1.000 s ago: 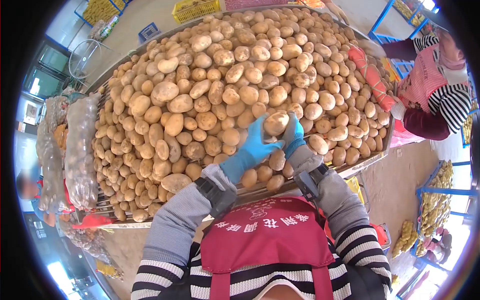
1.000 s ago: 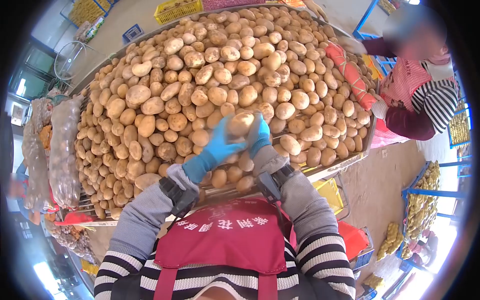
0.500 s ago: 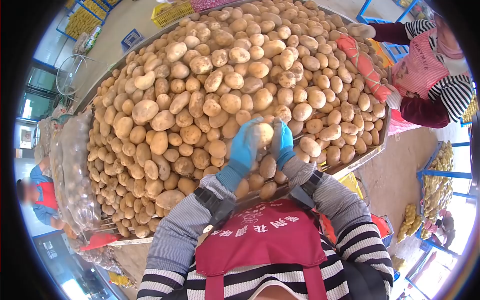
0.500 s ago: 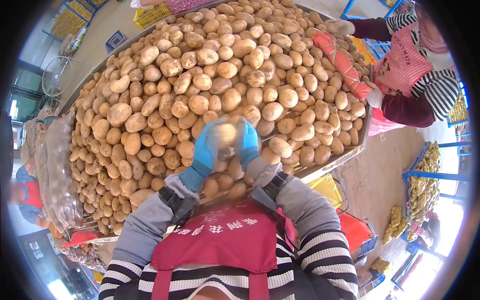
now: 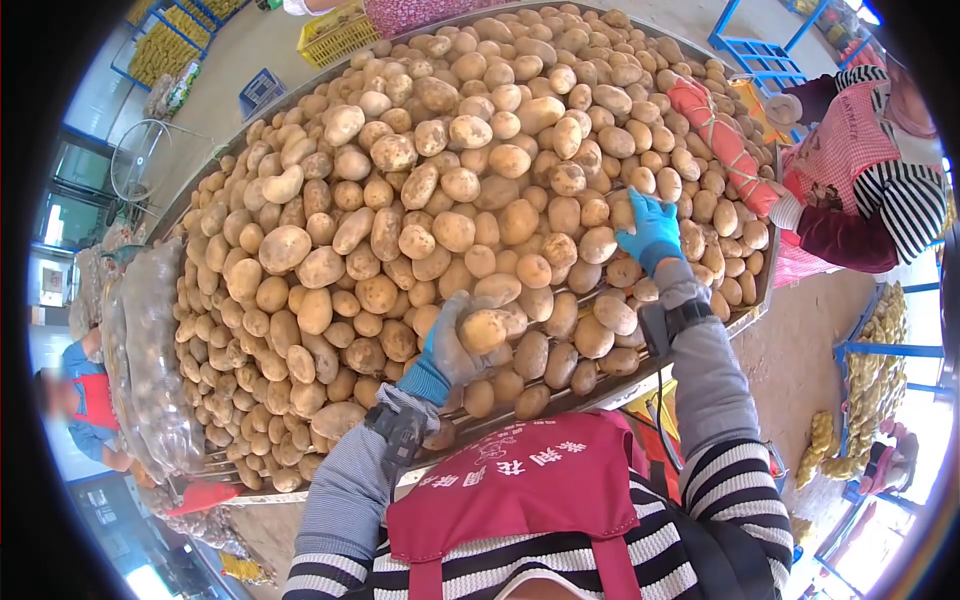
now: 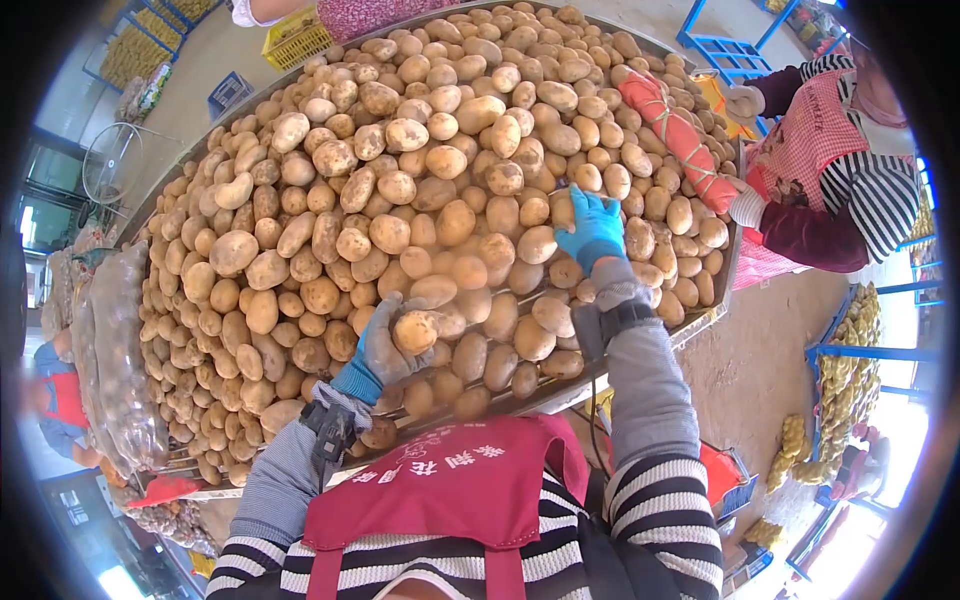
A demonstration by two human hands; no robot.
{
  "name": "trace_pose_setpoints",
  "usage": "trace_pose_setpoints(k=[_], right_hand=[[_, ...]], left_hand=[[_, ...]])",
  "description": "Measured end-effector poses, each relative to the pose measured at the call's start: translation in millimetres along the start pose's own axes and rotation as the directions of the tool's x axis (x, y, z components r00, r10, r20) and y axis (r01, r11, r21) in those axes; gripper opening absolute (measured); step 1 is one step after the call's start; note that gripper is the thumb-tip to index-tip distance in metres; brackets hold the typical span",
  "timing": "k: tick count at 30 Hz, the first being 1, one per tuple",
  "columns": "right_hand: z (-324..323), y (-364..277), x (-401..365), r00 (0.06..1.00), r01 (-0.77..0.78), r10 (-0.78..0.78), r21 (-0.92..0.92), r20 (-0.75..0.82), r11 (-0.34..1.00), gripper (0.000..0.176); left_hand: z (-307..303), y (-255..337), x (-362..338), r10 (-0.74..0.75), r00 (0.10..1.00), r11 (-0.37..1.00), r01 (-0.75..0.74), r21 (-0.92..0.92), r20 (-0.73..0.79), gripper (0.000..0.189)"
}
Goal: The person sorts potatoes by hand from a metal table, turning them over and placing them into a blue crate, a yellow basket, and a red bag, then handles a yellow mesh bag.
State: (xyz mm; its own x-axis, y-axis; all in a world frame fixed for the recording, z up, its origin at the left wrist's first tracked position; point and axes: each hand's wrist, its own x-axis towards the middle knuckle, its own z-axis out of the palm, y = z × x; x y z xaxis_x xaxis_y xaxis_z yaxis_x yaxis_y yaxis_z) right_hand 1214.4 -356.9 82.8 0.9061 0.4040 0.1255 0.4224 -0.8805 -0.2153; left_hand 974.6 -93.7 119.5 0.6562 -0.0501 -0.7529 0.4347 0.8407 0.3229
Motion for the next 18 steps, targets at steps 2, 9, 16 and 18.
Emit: trace_pose_setpoints(k=[2, 9, 16, 18], right_hand=[[2, 14, 2, 0.985, -0.067, 0.060, 0.037, 0.164, 0.997, 0.077], [-7, 10, -60, 0.992, 0.013, 0.042, 0.420, -0.120, 0.908, 0.079], [-58, -20, -133, 0.908, 0.305, -0.010, 0.645, -0.419, 0.701, 0.085], [-80, -22, -155, 0.885, 0.300, 0.062, 0.670, -0.461, 0.679, 0.090]], left_hand=[[2, 1, 1, -0.075, 0.996, 0.975, 0.085, -0.204, 0.057, 0.042], [-35, -9, 5, 0.008, 0.996, 0.996, 0.000, -0.084, 0.090, 0.030], [-39, -17, 13, 0.030, 0.999, 0.977, -0.022, 0.213, -0.036, 0.033], [-51, -19, 22, 0.074, 0.997, 0.970, -0.071, 0.233, -0.003, 0.031]])
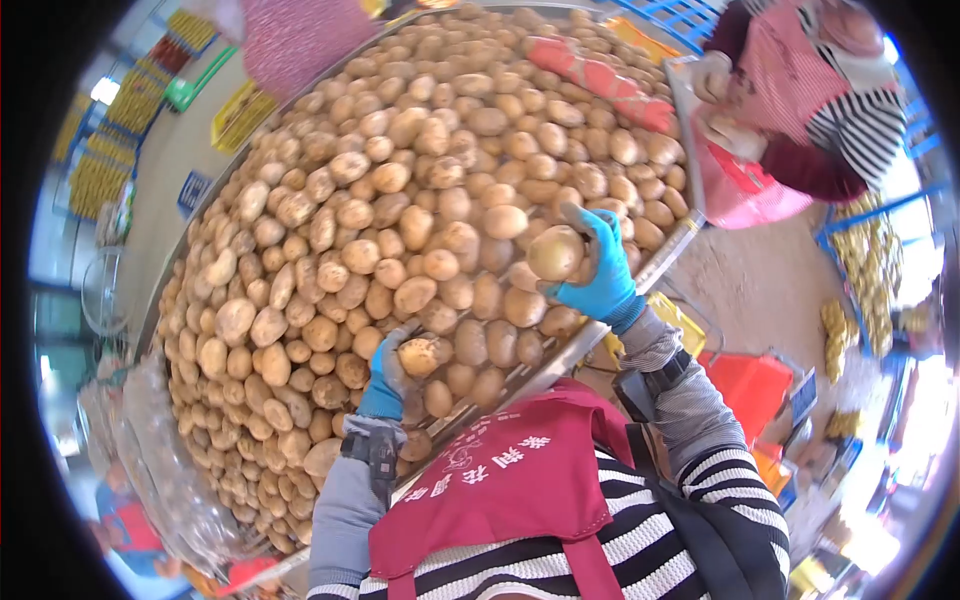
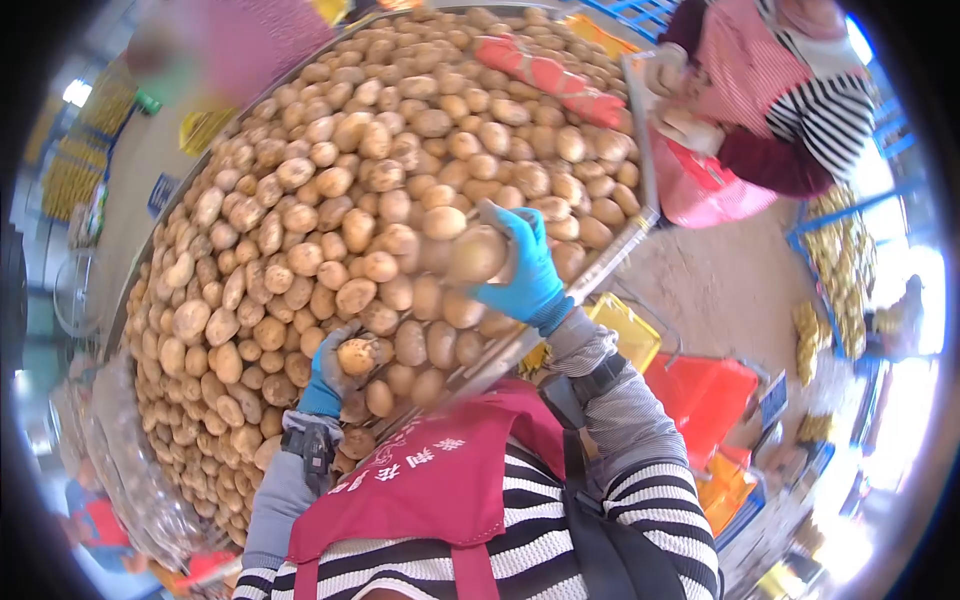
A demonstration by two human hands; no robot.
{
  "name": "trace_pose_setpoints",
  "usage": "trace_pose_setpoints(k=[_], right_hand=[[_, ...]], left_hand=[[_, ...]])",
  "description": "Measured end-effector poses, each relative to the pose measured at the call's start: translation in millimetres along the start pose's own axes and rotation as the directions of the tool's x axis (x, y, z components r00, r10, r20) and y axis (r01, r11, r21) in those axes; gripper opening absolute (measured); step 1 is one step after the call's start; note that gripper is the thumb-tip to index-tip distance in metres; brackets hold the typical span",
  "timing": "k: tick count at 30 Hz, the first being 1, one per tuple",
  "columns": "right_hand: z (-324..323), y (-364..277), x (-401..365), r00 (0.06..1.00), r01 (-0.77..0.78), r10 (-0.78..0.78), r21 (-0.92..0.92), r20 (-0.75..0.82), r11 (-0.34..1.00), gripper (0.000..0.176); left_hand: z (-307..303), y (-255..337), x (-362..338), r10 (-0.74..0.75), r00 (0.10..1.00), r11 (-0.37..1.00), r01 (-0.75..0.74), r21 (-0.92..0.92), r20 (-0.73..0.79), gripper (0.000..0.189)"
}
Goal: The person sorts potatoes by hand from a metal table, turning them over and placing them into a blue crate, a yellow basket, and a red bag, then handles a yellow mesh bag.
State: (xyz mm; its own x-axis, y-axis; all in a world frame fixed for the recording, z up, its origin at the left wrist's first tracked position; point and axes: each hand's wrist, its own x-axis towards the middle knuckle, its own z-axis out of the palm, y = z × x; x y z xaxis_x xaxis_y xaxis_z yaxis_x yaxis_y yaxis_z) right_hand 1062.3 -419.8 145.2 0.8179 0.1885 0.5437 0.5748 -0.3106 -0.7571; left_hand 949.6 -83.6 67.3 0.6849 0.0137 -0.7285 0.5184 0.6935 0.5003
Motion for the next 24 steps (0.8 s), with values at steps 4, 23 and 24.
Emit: trace_pose_setpoints(k=[4, 23, 24], right_hand=[[-60, -25, -50, 0.993, -0.120, 0.121, -0.236, -0.013, 0.964, 0.090], [-355, -101, -612, -0.548, 0.127, 0.348, 0.335, -0.761, 0.934, 0.031], [-363, -96, -616, -0.562, 0.142, 0.352, 0.332, -0.749, 0.933, 0.033]], left_hand=[[-10, -3, 11, 0.038, 0.999, 0.998, -0.037, 0.048, -0.023, 0.029], [32, -24, 92, -0.116, 0.990, 0.952, 0.088, 0.293, 0.082, 0.025], [23, -19, 91, -0.125, 0.985, 0.959, 0.090, 0.268, 0.116, 0.024]])
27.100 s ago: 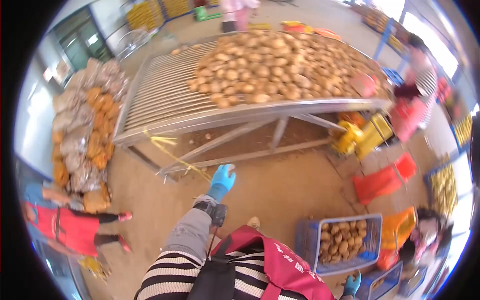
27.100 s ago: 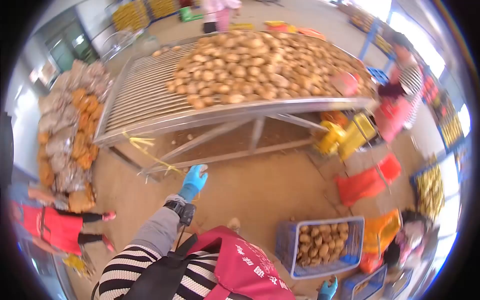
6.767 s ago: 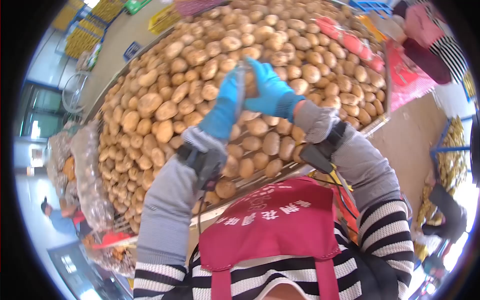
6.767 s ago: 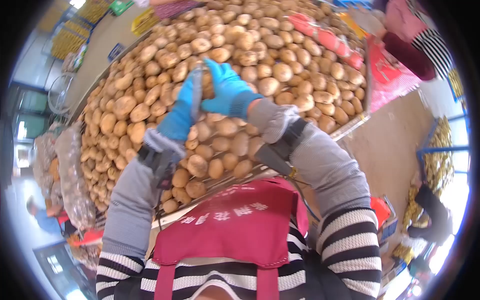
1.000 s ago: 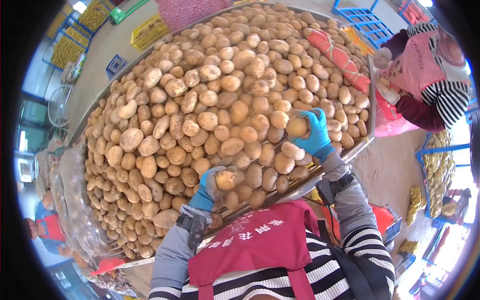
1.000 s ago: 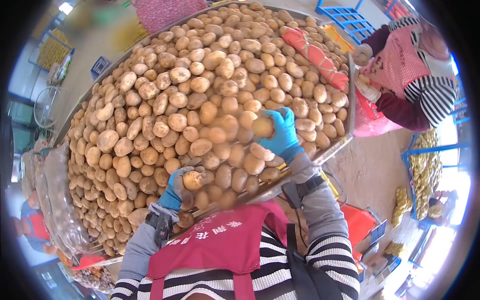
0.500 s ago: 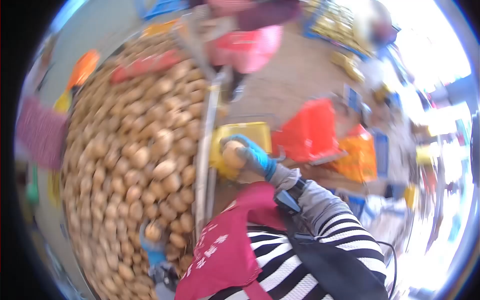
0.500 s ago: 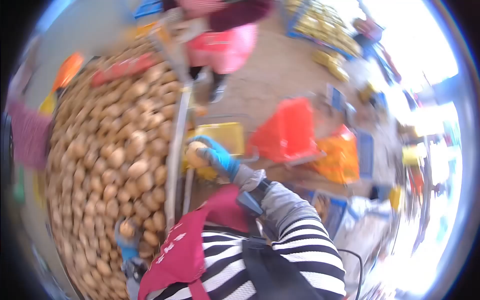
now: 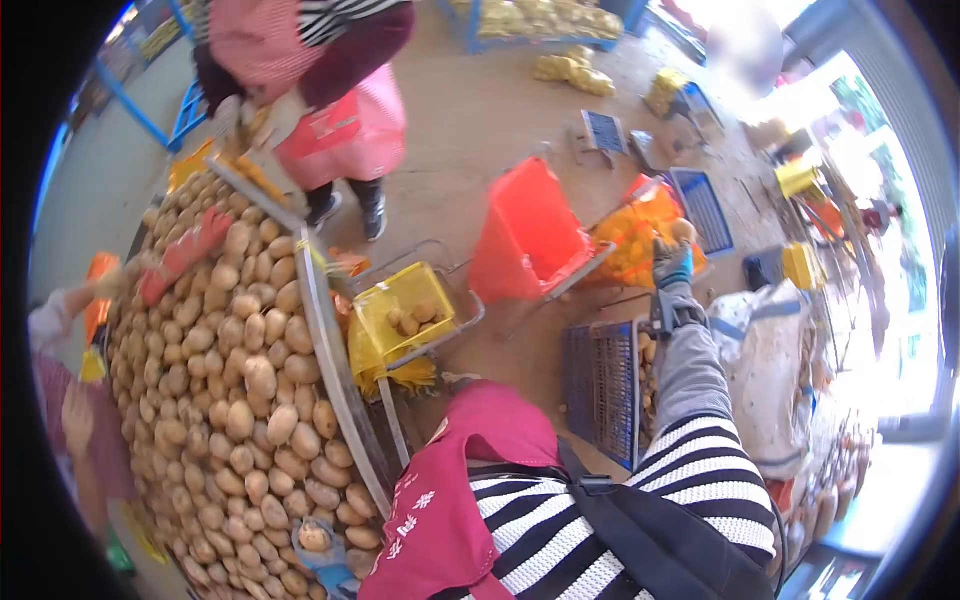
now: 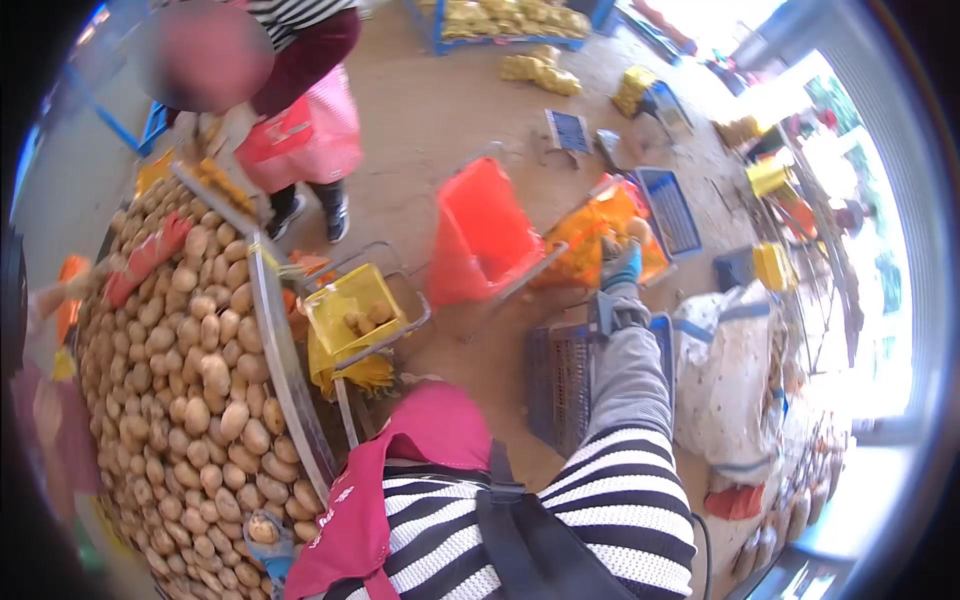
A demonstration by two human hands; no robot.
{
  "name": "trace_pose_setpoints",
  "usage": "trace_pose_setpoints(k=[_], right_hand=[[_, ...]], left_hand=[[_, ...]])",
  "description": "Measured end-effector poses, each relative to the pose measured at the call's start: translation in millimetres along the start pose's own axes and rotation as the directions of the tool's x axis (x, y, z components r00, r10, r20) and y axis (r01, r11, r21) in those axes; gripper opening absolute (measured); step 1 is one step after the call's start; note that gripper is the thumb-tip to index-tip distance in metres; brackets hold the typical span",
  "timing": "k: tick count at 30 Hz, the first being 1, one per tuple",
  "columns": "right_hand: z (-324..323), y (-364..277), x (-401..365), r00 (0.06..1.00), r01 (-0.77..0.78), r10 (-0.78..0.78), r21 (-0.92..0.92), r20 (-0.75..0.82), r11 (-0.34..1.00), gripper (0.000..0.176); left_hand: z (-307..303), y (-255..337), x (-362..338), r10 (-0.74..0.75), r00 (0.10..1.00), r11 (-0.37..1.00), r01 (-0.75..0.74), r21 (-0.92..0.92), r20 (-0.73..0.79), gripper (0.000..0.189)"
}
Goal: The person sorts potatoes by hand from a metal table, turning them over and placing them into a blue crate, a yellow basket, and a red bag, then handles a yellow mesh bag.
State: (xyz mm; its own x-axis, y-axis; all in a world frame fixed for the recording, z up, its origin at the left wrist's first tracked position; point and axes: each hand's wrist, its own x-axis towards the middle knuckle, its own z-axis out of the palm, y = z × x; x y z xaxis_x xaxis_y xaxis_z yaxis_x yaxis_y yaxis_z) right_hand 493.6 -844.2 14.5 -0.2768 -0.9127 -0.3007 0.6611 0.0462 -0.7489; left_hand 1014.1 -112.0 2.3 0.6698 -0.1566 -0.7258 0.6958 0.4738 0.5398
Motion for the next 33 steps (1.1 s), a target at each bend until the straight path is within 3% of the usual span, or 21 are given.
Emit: trace_pose_setpoints(k=[1, 2, 4, 5, 6, 7, 8, 9, 10, 11, 12, 13, 16, 19, 22, 23, 24, 28, 29, 31, 33], right_hand=[[-10, 5, 11, 0.996, -0.008, 0.016, -0.084, 0.089, 0.996, 0.034], [-12, 32, 13, 0.977, -0.036, 0.070, -0.169, 0.200, 0.985, 0.035], [59, 86, -49, 0.895, -0.285, 0.388, -0.386, 0.222, 0.877, 0.037], [78, 128, -75, 0.673, -0.391, 0.583, -0.450, 0.456, 0.803, 0.036], [96, 171, -98, 0.355, -0.408, 0.695, -0.565, 0.625, 0.717, 0.035], [140, 186, -184, 0.397, -0.125, 0.724, -0.748, 0.564, 0.652, 0.035], [189, 201, -276, 0.437, 0.152, 0.748, -0.861, 0.499, 0.485, 0.036], [201, 222, -321, 0.113, 0.565, 0.620, -0.564, 0.776, 0.602, 0.037], [213, 244, -366, -0.234, 0.746, 0.370, -0.078, 0.899, 0.661, 0.038], [244, 229, -425, -0.433, 0.770, 0.503, 0.017, 0.748, 0.638, 0.042], [256, 240, -459, -0.675, 0.649, 0.327, 0.322, 0.662, 0.689, 0.043], [266, 257, -486, -0.767, 0.619, 0.428, 0.372, 0.479, 0.692, 0.044], [254, 314, -541, -0.710, 0.693, 0.543, 0.311, 0.448, 0.650, 0.048], [253, 340, -581, -0.593, 0.803, 0.723, 0.318, 0.353, 0.504, 0.044], [251, 343, -610, -0.613, 0.737, 0.700, -0.055, 0.368, 0.674, 0.038], [246, 341, -621, -0.667, 0.709, 0.686, -0.037, 0.289, 0.705, 0.036], [238, 333, -634, -0.702, 0.645, 0.641, -0.103, 0.312, 0.757, 0.036], [217, 322, -660, -0.833, 0.416, 0.507, -0.356, 0.220, 0.837, 0.037], [230, 325, -653, -0.842, 0.425, 0.496, -0.305, 0.211, 0.852, 0.039], [262, 342, -640, -0.719, 0.660, 0.678, -0.156, 0.151, 0.735, 0.045], [280, 375, -627, -0.640, 0.741, 0.532, 0.261, 0.555, 0.619, 0.054]], left_hand=[[-16, 3, -3, -0.006, 0.998, 0.999, 0.009, -0.046, 0.056, 0.024], [-39, 3, -4, -0.044, 0.972, 0.987, 0.079, -0.143, 0.229, 0.024], [-89, 0, -21, -0.031, 0.846, 0.959, 0.176, -0.223, 0.533, 0.024], [-105, -5, -35, -0.001, 0.809, 0.966, 0.151, -0.207, 0.587, 0.024], [-75, -2, -53, 0.071, 0.924, 0.983, -0.001, -0.185, 0.375, 0.026], [-45, 0, -70, 0.143, 0.982, 0.988, -0.134, -0.083, 0.120, 0.028], [-14, 1, -86, 0.201, 0.972, 0.979, -0.195, 0.058, -0.125, 0.031], [-19, 0, -78, 0.177, 0.974, 0.984, -0.178, 0.008, -0.145, 0.034], [-24, -2, -70, 0.153, 0.975, 0.986, -0.162, -0.044, -0.164, 0.038], [-15, -1, -77, 0.171, 0.969, 0.985, -0.172, 0.010, -0.178, 0.040], [2, 1, -90, 0.183, 0.966, 0.983, -0.174, 0.063, -0.183, 0.043], [12, 1, -102, 0.193, 0.963, 0.978, -0.173, 0.116, -0.189, 0.045], [9, -2, -117, 0.239, 0.947, 0.969, -0.218, 0.118, -0.215, 0.047], [8, 0, -134, 0.173, 0.976, 0.982, -0.161, 0.098, -0.130, 0.042], [1, 11, -135, 0.146, 0.989, 0.975, -0.144, 0.171, 0.002, 0.042], [4, 11, -133, 0.161, 0.986, 0.968, -0.165, 0.191, 0.041, 0.044], [12, 12, -132, 0.173, 0.982, 0.960, -0.187, 0.209, 0.082, 0.047], [58, 30, -120, 0.086, 0.969, 0.996, -0.086, -0.011, 0.230, 0.053], [58, 32, -118, 0.110, 0.975, 0.991, -0.123, 0.058, 0.193, 0.055], [58, 37, -113, 0.162, 0.979, 0.961, -0.186, 0.207, 0.126, 0.059], [71, 47, -119, 0.094, 0.983, 0.977, -0.121, 0.173, 0.159, 0.058]])
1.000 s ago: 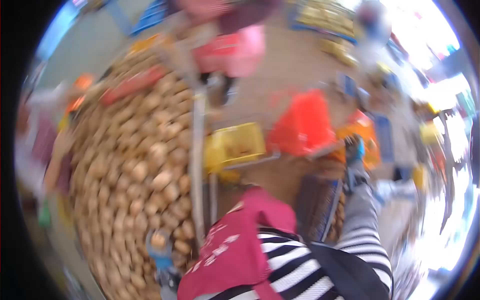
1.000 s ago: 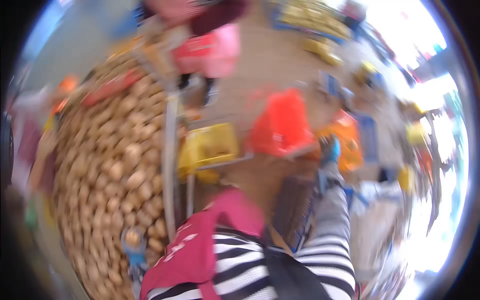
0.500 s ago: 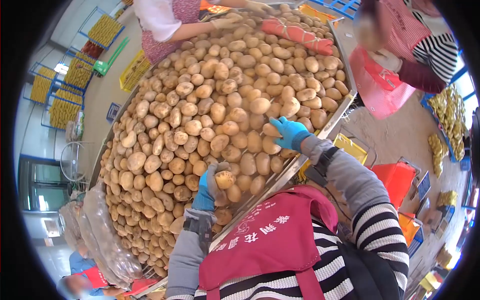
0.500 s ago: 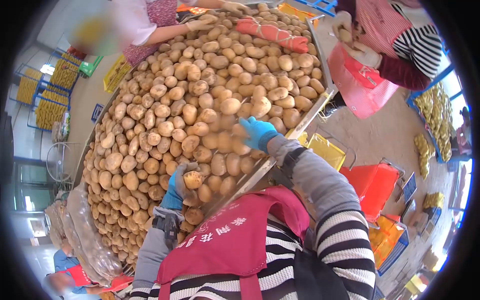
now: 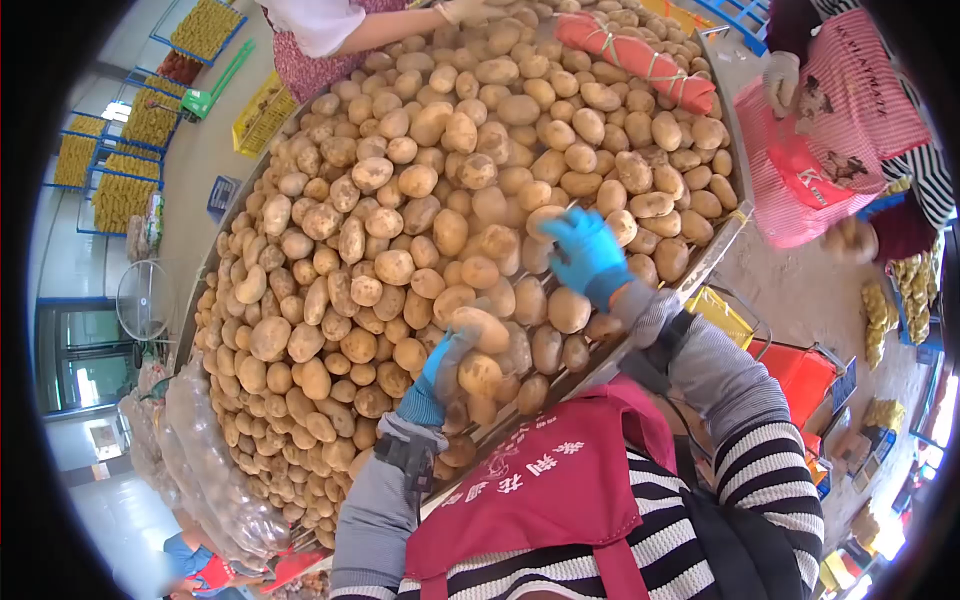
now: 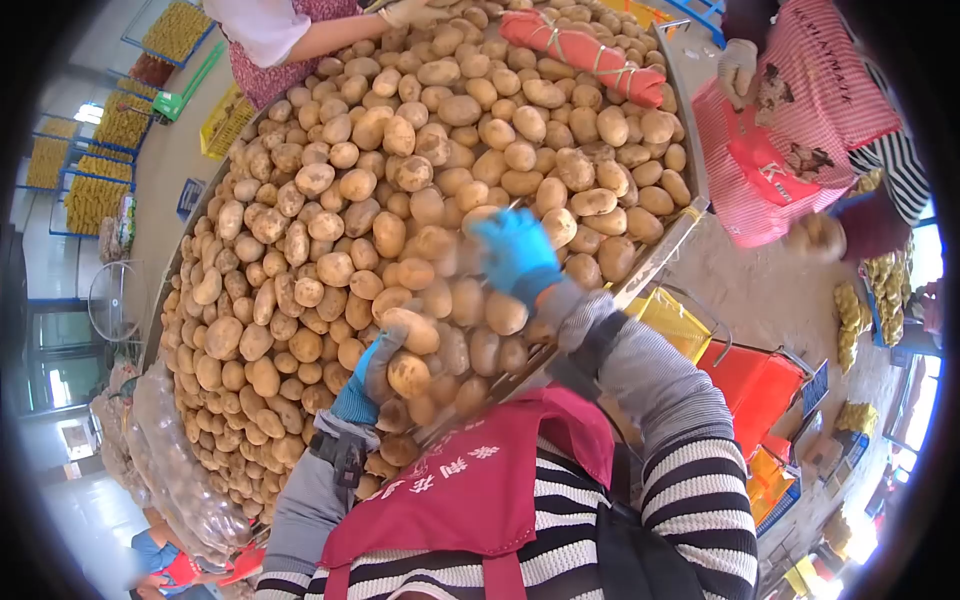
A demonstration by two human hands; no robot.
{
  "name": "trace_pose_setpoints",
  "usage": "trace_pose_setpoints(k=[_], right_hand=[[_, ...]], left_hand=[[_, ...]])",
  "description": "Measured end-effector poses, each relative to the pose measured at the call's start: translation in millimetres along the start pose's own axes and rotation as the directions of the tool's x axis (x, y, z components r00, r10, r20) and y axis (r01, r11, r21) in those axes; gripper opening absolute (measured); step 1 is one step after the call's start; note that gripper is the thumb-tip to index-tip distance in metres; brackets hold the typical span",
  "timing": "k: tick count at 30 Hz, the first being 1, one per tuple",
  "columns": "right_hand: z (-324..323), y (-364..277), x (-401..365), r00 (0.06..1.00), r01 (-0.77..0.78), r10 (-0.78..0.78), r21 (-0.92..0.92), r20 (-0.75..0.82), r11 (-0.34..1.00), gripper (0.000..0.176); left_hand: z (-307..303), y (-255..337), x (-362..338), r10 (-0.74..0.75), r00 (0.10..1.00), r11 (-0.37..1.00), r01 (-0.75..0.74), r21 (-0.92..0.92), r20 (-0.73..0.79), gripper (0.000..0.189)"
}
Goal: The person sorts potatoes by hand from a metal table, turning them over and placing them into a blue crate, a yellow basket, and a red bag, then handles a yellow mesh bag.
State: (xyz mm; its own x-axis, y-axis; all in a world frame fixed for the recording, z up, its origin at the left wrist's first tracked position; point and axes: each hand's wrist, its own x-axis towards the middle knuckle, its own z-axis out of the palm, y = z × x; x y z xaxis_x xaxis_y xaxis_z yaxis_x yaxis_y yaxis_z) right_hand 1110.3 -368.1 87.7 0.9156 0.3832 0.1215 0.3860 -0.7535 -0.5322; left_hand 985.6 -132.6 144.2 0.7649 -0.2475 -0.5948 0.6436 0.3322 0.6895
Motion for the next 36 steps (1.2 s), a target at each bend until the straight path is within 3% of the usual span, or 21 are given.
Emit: trace_pose_setpoints(k=[2, 5, 6, 7, 8, 9, 13, 16, 19, 21, 23, 24, 25, 26, 27, 29, 31, 33, 34, 35, 36], right_hand=[[13, 29, 17, 0.964, 0.158, -0.172, -0.083, -0.203, 0.984, 0.060], [27, 33, 35, 0.998, 0.043, -0.040, -0.076, 0.045, 0.996, 0.068], [13, 23, 40, 0.984, -0.027, 0.037, -0.060, 0.174, 0.998, 0.061], [15, 19, 39, 0.972, -0.158, 0.077, 0.378, 0.221, 0.912, 0.056], [18, 13, 35, 0.956, -0.272, 0.089, 0.730, 0.280, 0.627, 0.051], [21, 5, 30, 0.938, -0.347, 0.073, 0.915, 0.339, 0.204, 0.048], [-7, -17, 23, 0.911, -0.405, -0.007, 0.898, 0.412, 0.174, 0.064], [-30, -22, 25, 0.866, -0.487, -0.046, 0.861, 0.498, 0.145, 0.059], [-41, -26, 27, 0.822, -0.553, -0.080, 0.824, 0.564, 0.123, 0.055], [-41, -21, 28, 0.794, -0.577, -0.096, 0.794, 0.600, 0.189, 0.056], [-43, -24, 27, 0.806, -0.547, -0.108, 0.802, 0.582, 0.239, 0.056], [-44, -32, 24, 0.851, -0.483, -0.092, 0.839, 0.517, 0.249, 0.056], [-45, -36, 20, 0.891, -0.417, -0.074, 0.871, 0.448, 0.259, 0.056], [-30, -31, 16, 0.948, -0.230, -0.115, 0.892, 0.295, 0.390, 0.050], [-31, -33, 13, 0.967, -0.109, -0.129, 0.810, 0.222, 0.576, 0.048], [-38, -42, 11, 0.975, 0.155, -0.213, 0.501, 0.059, 0.851, 0.043], [-44, -56, 11, 0.938, 0.215, -0.261, 0.210, 0.227, 0.954, 0.039], [-39, -68, 10, 0.917, 0.248, -0.282, 0.151, 0.281, 0.957, 0.037], [-40, -69, 11, 0.927, 0.278, -0.315, 0.192, 0.202, 0.941, 0.038], [-40, -69, 11, 0.931, 0.307, -0.342, 0.236, 0.128, 0.922, 0.039], [-43, -70, 14, 0.930, 0.332, -0.362, 0.282, 0.061, 0.900, 0.040]], left_hand=[[3, 4, 5, -0.016, 0.999, 0.998, 0.018, -0.062, 0.029, 0.058], [4, 10, 20, 0.017, 0.994, 0.980, 0.006, -0.199, 0.110, 0.059], [7, 16, 24, 0.022, 0.986, 0.967, 0.021, -0.255, 0.166, 0.062], [5, 18, 27, 0.025, 0.985, 0.953, 0.029, -0.301, 0.172, 0.064], [3, 21, 30, 0.027, 0.984, 0.937, 0.036, -0.346, 0.177, 0.066], [-5, 20, 28, 0.020, 0.991, 0.923, 0.033, -0.383, 0.132, 0.068], [2, 35, 23, 0.062, 0.993, 0.734, 0.024, -0.678, 0.102, 0.073], [10, 39, 28, 0.171, 0.984, 0.794, -0.111, -0.597, 0.044, 0.077], [15, 47, 27, 0.167, 0.983, 0.805, -0.093, -0.585, 0.074, 0.081], [17, 45, 31, 0.230, 0.957, 0.736, -0.052, -0.675, 0.178, 0.082], [24, 50, 27, 0.209, 0.968, 0.764, -0.070, -0.641, 0.143, 0.076], [30, 53, 26, 0.177, 0.974, 0.822, -0.069, -0.566, 0.139, 0.095], [31, 52, 25, 0.193, 0.971, 0.789, -0.067, -0.611, 0.143, 0.088], [33, 52, 24, 0.208, 0.967, 0.754, -0.063, -0.654, 0.148, 0.081], [35, 51, 22, 0.225, 0.962, 0.717, -0.058, -0.694, 0.152, 0.074], [52, 56, 13, 0.240, 0.946, 0.834, -0.086, -0.545, 0.218, 0.075], [29, 41, 16, 0.142, 0.979, 0.789, -0.022, -0.614, 0.147, 0.074], [26, 38, 14, 0.122, 0.981, 0.759, 0.005, -0.651, 0.151, 0.075], [34, 42, 11, 0.145, 0.971, 0.758, 0.013, -0.652, 0.189, 0.077], [33, 36, 8, 0.202, 0.973, 0.929, -0.154, -0.337, 0.111, 0.061], [30, 26, 4, 0.283, 0.958, 0.958, -0.285, 0.027, 0.047, 0.046]])
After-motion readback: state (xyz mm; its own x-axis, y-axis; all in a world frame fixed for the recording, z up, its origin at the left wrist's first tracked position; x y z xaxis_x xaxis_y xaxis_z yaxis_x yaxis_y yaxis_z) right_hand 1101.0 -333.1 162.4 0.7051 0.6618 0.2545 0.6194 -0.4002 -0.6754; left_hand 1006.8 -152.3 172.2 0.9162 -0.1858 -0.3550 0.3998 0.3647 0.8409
